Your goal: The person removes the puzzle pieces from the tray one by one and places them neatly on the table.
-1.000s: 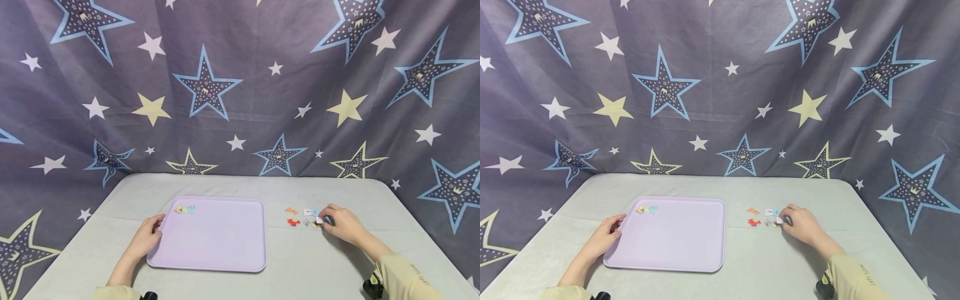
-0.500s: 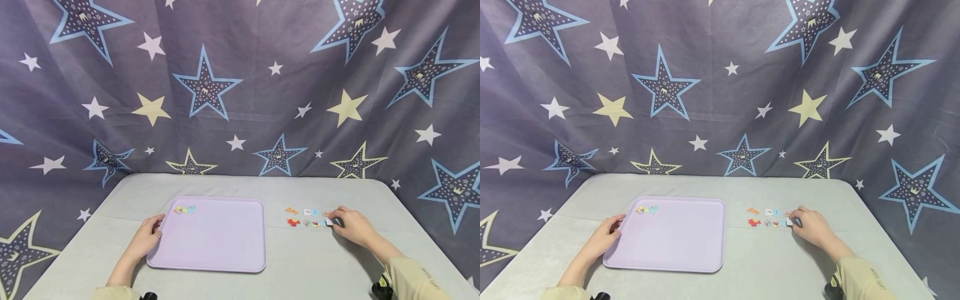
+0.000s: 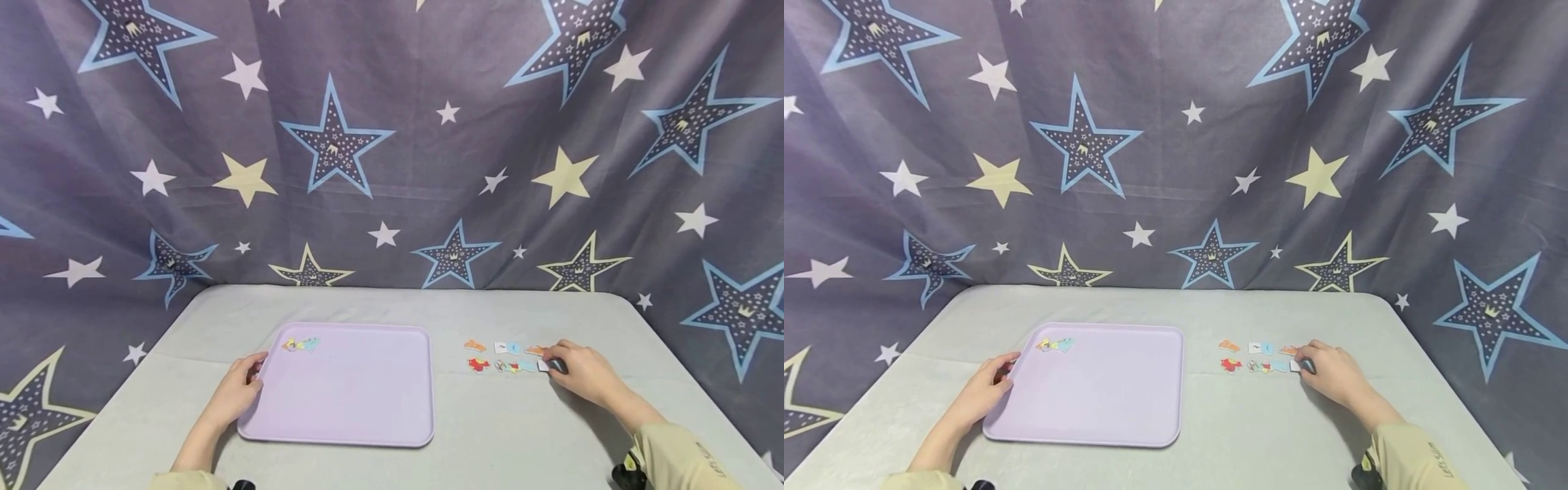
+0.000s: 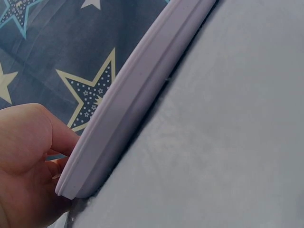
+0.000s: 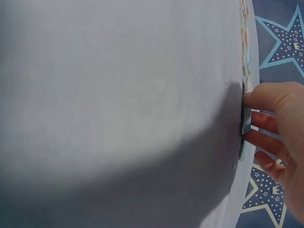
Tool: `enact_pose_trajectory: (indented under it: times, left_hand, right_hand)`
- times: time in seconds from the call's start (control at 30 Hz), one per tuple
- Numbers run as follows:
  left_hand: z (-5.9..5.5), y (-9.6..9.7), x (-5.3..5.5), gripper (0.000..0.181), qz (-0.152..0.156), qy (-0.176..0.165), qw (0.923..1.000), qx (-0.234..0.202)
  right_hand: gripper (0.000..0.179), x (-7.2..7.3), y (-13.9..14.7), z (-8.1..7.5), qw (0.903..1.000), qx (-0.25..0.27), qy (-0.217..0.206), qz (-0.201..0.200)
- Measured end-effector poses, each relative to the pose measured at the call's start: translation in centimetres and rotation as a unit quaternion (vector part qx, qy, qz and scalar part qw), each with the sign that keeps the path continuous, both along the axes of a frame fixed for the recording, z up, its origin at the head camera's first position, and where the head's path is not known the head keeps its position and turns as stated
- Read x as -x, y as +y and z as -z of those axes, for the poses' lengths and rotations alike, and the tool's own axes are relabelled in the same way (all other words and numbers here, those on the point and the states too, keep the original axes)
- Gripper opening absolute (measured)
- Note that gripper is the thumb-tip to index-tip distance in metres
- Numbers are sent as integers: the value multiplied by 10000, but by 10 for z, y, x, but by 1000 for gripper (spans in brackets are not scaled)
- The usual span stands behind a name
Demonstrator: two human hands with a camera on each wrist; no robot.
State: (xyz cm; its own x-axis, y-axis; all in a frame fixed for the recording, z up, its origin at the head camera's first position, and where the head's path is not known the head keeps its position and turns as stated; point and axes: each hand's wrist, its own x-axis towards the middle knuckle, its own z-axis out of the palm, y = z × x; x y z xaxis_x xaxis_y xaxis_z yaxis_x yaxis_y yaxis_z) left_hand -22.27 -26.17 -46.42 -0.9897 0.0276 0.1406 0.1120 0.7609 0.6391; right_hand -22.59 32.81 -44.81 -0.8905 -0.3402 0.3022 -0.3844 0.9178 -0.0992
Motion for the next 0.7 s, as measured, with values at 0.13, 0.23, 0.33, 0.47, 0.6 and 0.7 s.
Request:
enact_pose_trajectory:
  times: [0.13,0.23,0.33,0.47,0.6,0.7]
  left_hand:
    - [0,0,0,48,0,-27,10000,-23]
    - [1,-1,0,48,-12,-34,10000,8]
    - [3,-1,1,47,-19,-38,10000,18]
    - [4,-2,1,48,-22,-56,10000,-9]
    - [3,-2,0,48,-19,-88,9999,-54]
    - [3,-2,1,48,-5,-91,9999,-97]
  right_hand:
    - [14,0,0,0,9999,-83,-74,36]
    - [13,0,-1,-1,9998,-118,-161,72]
    - [14,-1,-2,-3,9996,-193,-197,98]
    - [14,0,-4,-5,9992,-313,-215,79]
    - [14,0,-5,-5,9990,-330,-292,113]
    - [15,0,-4,-5,9989,-309,-338,134]
